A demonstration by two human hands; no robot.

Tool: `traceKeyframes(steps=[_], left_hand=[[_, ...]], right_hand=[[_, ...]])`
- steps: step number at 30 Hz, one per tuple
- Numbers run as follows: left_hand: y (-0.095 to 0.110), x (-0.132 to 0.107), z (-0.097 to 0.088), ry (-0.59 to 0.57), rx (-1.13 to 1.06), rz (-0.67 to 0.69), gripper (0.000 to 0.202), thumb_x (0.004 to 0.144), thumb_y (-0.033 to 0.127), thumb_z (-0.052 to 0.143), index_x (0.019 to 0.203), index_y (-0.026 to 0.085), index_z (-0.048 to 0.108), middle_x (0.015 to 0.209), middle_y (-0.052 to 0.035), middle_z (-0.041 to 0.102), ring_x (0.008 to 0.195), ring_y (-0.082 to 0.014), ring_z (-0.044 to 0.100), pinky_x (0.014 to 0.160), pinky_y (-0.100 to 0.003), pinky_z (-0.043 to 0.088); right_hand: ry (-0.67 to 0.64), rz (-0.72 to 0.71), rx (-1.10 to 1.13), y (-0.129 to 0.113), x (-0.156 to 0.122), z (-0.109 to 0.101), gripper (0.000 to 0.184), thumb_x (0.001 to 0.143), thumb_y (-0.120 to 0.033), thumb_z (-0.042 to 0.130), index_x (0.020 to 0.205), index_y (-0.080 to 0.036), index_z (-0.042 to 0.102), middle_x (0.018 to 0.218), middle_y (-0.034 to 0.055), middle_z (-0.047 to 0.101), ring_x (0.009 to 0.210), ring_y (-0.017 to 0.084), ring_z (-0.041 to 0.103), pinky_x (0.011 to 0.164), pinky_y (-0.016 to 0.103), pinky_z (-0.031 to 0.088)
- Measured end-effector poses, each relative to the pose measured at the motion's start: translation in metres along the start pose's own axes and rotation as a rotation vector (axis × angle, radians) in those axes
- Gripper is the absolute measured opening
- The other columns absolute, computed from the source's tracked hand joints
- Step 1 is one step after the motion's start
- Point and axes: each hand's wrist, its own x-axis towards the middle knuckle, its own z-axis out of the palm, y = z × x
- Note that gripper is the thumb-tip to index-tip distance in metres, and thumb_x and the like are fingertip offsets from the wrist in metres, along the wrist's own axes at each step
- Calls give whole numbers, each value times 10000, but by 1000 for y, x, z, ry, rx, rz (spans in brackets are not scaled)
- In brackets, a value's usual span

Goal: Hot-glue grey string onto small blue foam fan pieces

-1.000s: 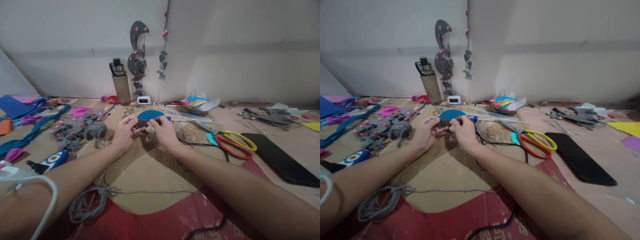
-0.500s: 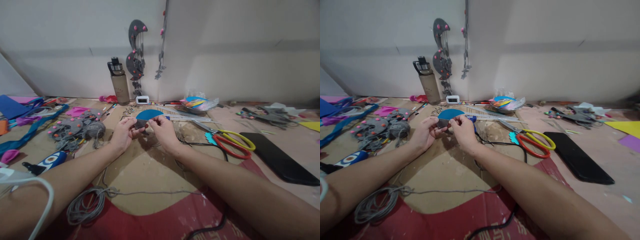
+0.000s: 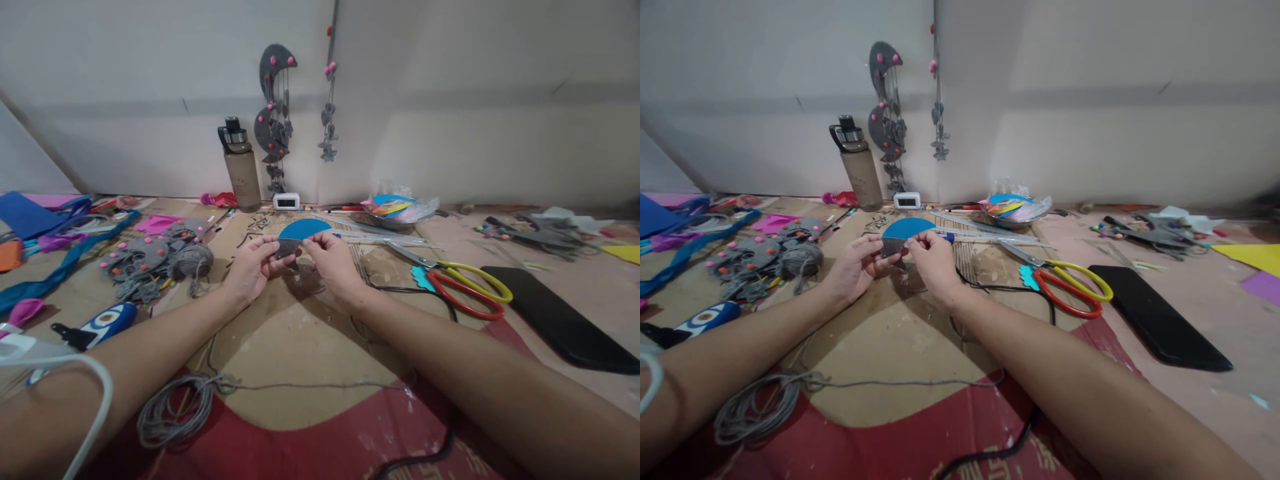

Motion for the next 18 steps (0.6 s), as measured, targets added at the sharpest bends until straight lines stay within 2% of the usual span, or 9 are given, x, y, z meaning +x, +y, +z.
traceKeyframes(steps=[7, 13, 18], left_hand=[[2, 2, 1, 45, 23, -7, 90, 722, 203, 628, 731, 121, 591, 770, -56, 687, 705, -153, 675, 637, -239, 568], [-1, 6, -3, 82, -29, -93, 76, 724, 170, 572, 748, 108, 610, 713, -60, 684, 601, -126, 651, 536, -202, 552], [0, 6, -2, 98, -39, -87, 78, 717, 160, 563, 737, 102, 610, 701, -64, 682, 600, -129, 650, 536, -208, 554]], right_hand=[[-7, -14, -47, -10, -6, 2, 187, 726, -355, 545, 708, -171, 565, 590, -47, 465, 530, 87, 384, 548, 236, 343], [-86, -81, -48, -10, -10, 5, 165, 738, -340, 539, 715, -178, 559, 610, -31, 514, 571, 98, 436, 564, 232, 366], [-94, -104, -48, -9, -9, 5, 168, 747, -345, 539, 727, -180, 565, 639, -21, 548, 592, 104, 466, 596, 243, 387]])
